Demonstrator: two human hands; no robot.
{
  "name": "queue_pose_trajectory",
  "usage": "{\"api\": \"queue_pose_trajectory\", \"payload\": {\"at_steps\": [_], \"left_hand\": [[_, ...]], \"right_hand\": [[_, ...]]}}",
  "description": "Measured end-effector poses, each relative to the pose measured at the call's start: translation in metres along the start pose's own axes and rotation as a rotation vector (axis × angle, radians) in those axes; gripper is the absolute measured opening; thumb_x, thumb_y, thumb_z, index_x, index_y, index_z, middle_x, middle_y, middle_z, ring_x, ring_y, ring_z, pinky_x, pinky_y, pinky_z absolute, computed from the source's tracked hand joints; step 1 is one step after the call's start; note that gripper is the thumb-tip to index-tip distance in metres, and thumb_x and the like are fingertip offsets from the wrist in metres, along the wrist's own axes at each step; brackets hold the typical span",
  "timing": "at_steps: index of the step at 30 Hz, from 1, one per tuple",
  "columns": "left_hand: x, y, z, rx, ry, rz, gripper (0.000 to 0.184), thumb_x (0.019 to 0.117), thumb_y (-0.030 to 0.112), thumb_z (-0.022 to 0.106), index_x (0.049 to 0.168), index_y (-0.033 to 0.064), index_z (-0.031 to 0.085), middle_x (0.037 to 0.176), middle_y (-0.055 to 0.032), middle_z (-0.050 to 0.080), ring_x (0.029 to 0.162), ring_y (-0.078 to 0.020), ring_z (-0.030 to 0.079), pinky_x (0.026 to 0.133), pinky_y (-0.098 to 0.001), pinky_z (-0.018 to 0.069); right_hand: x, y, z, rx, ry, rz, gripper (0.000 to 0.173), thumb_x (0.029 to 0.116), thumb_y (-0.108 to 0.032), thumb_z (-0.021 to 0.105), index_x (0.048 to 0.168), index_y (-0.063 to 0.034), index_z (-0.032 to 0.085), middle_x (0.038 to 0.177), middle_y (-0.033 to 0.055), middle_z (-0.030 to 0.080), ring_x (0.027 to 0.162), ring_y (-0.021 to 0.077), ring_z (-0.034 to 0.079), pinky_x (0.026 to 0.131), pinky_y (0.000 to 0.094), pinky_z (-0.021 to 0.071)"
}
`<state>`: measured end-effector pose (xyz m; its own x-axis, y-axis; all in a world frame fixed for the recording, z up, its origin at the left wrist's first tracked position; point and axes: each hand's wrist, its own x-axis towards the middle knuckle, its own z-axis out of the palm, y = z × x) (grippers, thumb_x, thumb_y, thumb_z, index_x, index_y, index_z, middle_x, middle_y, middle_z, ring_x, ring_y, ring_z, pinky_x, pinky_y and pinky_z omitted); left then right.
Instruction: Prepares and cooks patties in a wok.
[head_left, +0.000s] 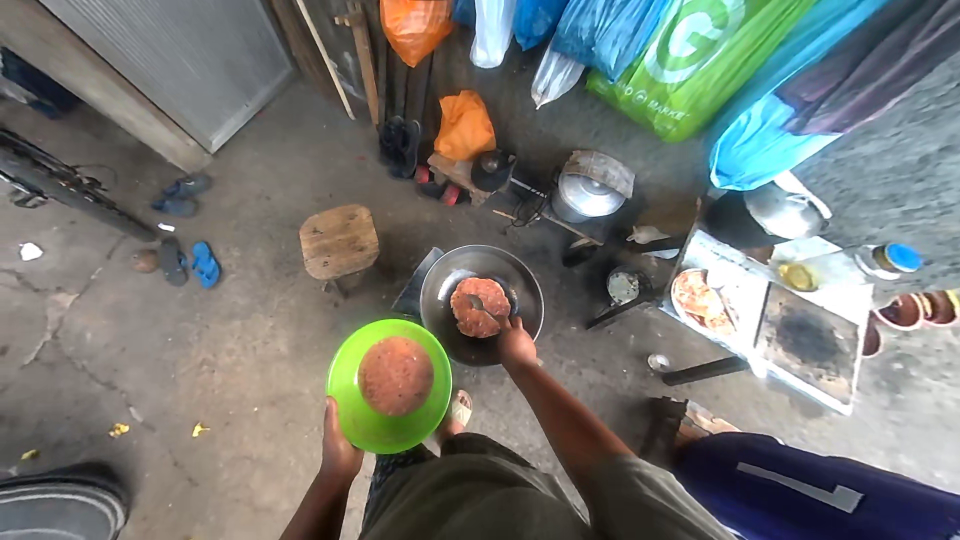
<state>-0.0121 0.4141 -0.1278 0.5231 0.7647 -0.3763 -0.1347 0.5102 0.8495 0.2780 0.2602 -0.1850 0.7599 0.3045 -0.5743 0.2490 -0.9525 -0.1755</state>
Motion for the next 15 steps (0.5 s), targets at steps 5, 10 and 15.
{"api": "queue_pose_trajectory", "payload": {"at_steps": [5,10,15], "left_hand": [[-0.0019,0.0002,-0.0029,-0.006,0.001,0.001,0.066,0.1018,0.061,0.036,0.136,0.0055,0.046,0.112,-0.0034,0.073,0.103,-0.0131,0.072,0.089,-0.0345,0.0611],[-0.0019,-0.0017,-0.0037,-0.016,-0.008,0.009,0.068,0.1012,0.063,0.037,0.136,0.0057,0.046,0.113,-0.0039,0.073,0.103,-0.0133,0.072,0.089,-0.0346,0.0609],[-0.0021,-0.0014,-0.0034,-0.009,-0.012,0.025,0.07,0.1003,0.064,0.039,0.137,0.0049,0.046,0.113,-0.0034,0.073,0.103,-0.013,0.071,0.089,-0.0348,0.0609]], "right_hand": [[-0.0028,-0.0034,-0.0075,-0.034,0.042,-0.034,0.055,0.1022,0.001,0.043,0.153,-0.0179,0.05,0.153,0.0208,0.047,0.128,0.0412,0.059,0.1,0.054,0.0522],[0.0044,-0.0098,-0.0089,-0.016,0.025,-0.021,0.059,0.0989,0.006,0.048,0.153,-0.0178,0.05,0.156,0.0212,0.043,0.128,0.0418,0.058,0.1,0.0549,0.0523],[-0.0046,-0.0077,-0.0046,-0.037,0.004,-0.066,0.054,0.101,0.003,0.045,0.151,-0.0171,0.052,0.156,0.0218,0.044,0.129,0.0424,0.059,0.1,0.0553,0.0523]]}}
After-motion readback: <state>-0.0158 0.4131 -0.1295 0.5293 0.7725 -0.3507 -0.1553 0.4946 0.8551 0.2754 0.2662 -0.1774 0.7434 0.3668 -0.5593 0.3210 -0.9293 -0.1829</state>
